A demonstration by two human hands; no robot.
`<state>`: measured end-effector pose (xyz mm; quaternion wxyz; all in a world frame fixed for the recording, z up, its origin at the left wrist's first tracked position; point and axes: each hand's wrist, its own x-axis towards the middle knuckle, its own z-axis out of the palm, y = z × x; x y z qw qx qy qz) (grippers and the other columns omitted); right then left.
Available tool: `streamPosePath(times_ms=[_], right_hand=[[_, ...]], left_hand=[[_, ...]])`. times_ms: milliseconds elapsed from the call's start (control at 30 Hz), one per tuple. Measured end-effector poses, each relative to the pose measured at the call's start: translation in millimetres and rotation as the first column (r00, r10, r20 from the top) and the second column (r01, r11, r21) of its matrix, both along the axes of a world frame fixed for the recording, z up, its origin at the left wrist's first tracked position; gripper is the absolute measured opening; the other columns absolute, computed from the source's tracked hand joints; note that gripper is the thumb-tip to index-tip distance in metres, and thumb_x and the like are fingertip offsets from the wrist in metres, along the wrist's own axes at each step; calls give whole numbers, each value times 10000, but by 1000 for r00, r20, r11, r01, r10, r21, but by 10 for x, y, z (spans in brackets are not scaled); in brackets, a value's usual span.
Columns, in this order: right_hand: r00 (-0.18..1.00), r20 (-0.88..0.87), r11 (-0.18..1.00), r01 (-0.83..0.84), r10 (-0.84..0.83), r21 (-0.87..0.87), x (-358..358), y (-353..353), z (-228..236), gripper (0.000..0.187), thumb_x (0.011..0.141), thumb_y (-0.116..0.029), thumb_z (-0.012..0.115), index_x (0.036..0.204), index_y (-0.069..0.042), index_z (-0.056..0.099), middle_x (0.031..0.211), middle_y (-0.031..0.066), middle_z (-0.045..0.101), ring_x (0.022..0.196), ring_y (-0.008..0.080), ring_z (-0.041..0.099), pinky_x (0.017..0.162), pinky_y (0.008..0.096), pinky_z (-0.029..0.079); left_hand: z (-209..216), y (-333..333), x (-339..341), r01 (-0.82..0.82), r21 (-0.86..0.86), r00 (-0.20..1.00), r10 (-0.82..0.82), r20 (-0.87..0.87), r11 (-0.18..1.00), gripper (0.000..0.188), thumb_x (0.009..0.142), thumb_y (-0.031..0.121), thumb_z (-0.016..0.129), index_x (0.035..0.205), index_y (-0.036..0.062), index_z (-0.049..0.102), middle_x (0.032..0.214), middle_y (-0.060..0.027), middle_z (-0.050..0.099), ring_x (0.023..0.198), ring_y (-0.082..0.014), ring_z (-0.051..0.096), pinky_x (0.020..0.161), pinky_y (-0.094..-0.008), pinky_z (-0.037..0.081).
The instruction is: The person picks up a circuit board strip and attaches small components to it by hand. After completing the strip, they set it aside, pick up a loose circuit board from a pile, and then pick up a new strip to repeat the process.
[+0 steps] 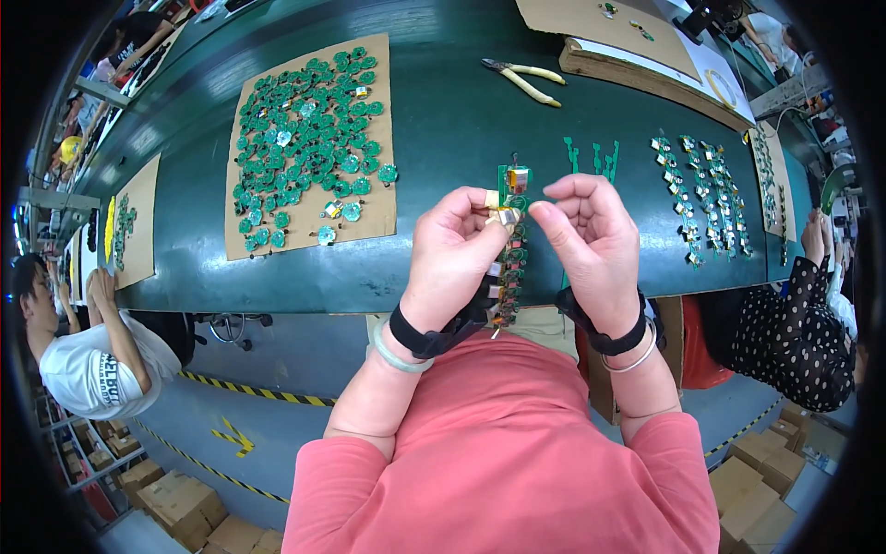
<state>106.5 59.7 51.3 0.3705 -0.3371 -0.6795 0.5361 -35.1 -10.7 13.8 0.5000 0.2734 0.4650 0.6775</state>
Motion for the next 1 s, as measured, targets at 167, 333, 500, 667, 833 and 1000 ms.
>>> streamPosePath(times_ms=[167, 333, 500, 667, 833, 1000], right_hand=[[998, -42, 967, -49, 39, -252, -9, -31, 4, 200, 911, -84, 660, 1076, -5, 579, 871, 8, 624, 704, 35, 560, 584, 169, 459], [999, -27, 961, -46, 40, -271, -52, -76, -4, 202, 898, -65, 671, 1066, 6, 585, 875, 16, 631, 740, 53, 589, 624, 188, 495], [987, 146, 994, -58, 71, -92, -11, -52, 100, 185, 880, -29, 673, 1045, 19, 603, 890, 25, 638, 770, 63, 607, 670, 193, 510], [992, 119, 999, -29, 32, -26, 44, 68, 74, 151, 867, 2, 670, 1008, 18, 620, 894, 21, 643, 786, 57, 610, 693, 189, 507], [987, 156, 998, -44, 38, 40, 65, 109, 5, 143, 866, 2, 675, 999, 12, 625, 890, 14, 643, 776, 47, 601, 687, 184, 499], [990, 123, 997, -56, 61, -47, 46, 94, -31, 148, 865, 3, 679, 1003, 12, 628, 898, 19, 644, 765, 45, 594, 669, 175, 485]], left_hand=[[11, 18, 127, -131, 30, 955, 134, -266, 991, 115, 844, -19, 639, 952, -24, 599, 874, -42, 634, 732, -80, 621, 633, -224, 510], [65, 37, 157, -176, 105, 813, 204, -545, 979, 145, 825, -19, 656, 947, -37, 581, 876, -81, 605, 711, -109, 628, 602, -241, 511], [112, 23, 169, -178, 127, 767, 218, -604, 976, 144, 831, -29, 646, 961, -38, 584, 880, -90, 598, 700, -132, 633, 597, -248, 508], [86, 24, 152, -104, 65, 919, 121, -376, 992, 180, 855, -38, 628, 1034, -37, 612, 913, -59, 630, 738, -97, 629, 642, -235, 516], [67, 5, 56, -27, 23, 992, 29, -123, 999, 242, 891, -42, 597, 1132, -27, 619, 1001, -40, 658, 859, -73, 620, 750, -217, 509], [91, 13, 37, 2, -27, 992, -6, -130, 1000, 259, 902, -35, 594, 1159, -20, 620, 1025, -33, 663, 891, -66, 613, 784, -208, 504]])
